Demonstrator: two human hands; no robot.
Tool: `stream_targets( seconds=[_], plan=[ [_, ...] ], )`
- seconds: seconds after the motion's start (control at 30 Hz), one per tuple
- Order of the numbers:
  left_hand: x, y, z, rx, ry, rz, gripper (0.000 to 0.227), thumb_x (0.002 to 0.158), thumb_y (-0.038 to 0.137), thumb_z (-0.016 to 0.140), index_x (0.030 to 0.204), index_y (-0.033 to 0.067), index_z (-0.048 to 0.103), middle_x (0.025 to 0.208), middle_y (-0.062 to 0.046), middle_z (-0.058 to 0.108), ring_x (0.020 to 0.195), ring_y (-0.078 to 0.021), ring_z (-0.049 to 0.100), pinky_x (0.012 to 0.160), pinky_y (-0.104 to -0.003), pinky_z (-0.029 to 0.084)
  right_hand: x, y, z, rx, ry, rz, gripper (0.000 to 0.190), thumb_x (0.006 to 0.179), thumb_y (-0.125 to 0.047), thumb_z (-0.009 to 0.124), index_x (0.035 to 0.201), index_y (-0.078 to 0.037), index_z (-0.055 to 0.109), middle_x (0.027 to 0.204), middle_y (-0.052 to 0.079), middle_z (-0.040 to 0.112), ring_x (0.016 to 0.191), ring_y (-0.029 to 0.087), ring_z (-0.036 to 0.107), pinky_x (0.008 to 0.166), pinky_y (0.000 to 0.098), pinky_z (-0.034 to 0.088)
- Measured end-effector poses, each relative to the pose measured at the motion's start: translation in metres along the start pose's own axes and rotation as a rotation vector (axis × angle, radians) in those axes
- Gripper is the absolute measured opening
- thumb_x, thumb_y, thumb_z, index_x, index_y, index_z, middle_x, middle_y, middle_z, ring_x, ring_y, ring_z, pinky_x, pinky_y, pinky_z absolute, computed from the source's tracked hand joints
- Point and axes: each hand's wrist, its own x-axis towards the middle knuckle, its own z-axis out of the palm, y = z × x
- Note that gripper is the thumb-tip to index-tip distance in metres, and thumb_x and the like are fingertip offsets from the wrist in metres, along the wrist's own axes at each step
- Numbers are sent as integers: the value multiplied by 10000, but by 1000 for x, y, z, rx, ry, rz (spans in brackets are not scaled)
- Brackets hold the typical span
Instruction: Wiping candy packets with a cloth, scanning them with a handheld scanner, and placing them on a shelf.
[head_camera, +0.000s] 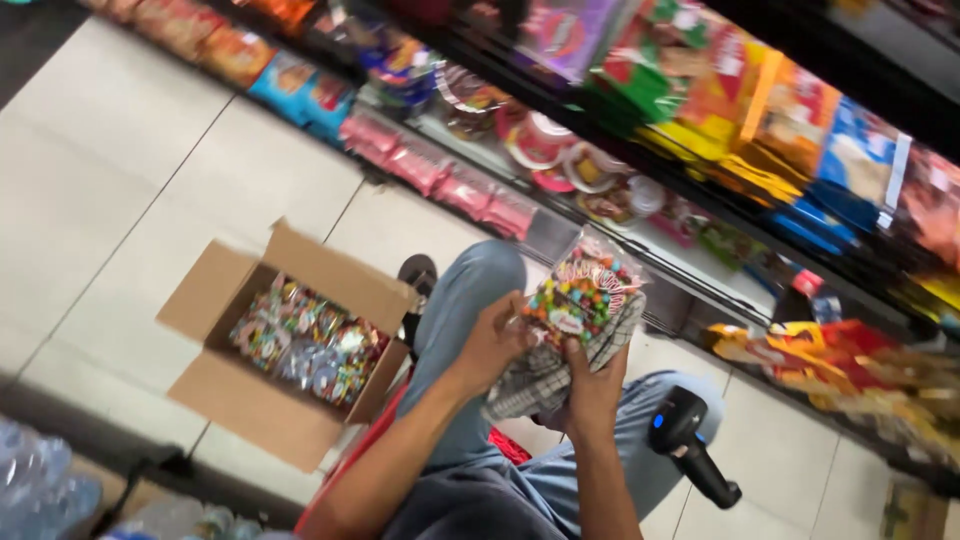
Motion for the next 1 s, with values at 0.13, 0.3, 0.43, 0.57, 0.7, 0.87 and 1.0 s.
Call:
stream_targets(
  seconds=[0.13, 0.3, 0.43, 0.57, 0.7, 0.87, 1.0],
  plan=[
    [-10, 76, 77, 216, -236, 153, 368, 863, 47, 712, 1141, 124, 484, 1116, 20, 527, 1135, -70, 515, 899, -254, 475, 6, -18, -35, 39, -35, -23, 651, 878, 25, 710, 1469, -5, 440, 1290, 101, 650, 1140, 184, 647, 996, 338, 534],
    [-6, 85, 100, 109, -380, 150, 547, 980, 269, 645, 1476, 164, 437, 1249, 22, 565, 1238, -92, 566, 1043, -242, 484, 2, -53, -53, -81, -244, -33, 657, 798, 35, 773, 1397, -1, 506, 1209, 81, 700, 1091, 175, 687, 960, 342, 571],
    [3, 63, 101, 215, -236, 141, 469, 1187, 285, 439, 1512, -42, 530, 1421, -164, 615, 1246, -212, 621, 1078, -363, 520, 3, -54, -61, -275, -219, -70, 638, 809, 11, 770, 1399, -27, 529, 1197, 74, 710, 1080, 150, 670, 954, 325, 544],
    [-3, 91, 140, -92, -97, 87, 511, 1099, 320, 399, 1536, 55, 425, 1447, -126, 568, 1283, -221, 597, 1062, -403, 527, 4, -38, -83, -438, 214, -173, 467, 1023, -65, 637, 1470, -40, 507, 1245, 70, 691, 1082, 147, 655, 945, 327, 535],
    [-6, 91, 153, -49, -55, 81, 522, 1086, 333, 408, 1536, 69, 415, 1470, -117, 548, 1317, -220, 574, 1087, -393, 515, -20, -88, -46, -563, 186, -394, 503, 922, -63, 648, 1414, -107, 553, 1095, 63, 690, 902, 130, 689, 811, 302, 585],
    [-11, 80, 157, -178, -164, 63, 553, 1099, 319, 401, 1548, -3, 417, 1540, -148, 522, 1349, -234, 557, 1159, -365, 457, -21, -107, -1, -1023, 5, -995, 649, 709, 8, 778, 1301, -249, 720, 1279, 27, 675, 1028, 244, 617, 921, 387, 571],
    [-16, 78, 146, 47, -129, 101, 571, 1134, 335, 339, 1537, -55, 445, 1545, -144, 535, 1379, -203, 544, 1175, -348, 443, -11, -120, -1, -978, 131, -909, 630, 743, 13, 780, 1328, -209, 712, 1298, 38, 689, 1080, 265, 634, 941, 389, 566]
  ],
)
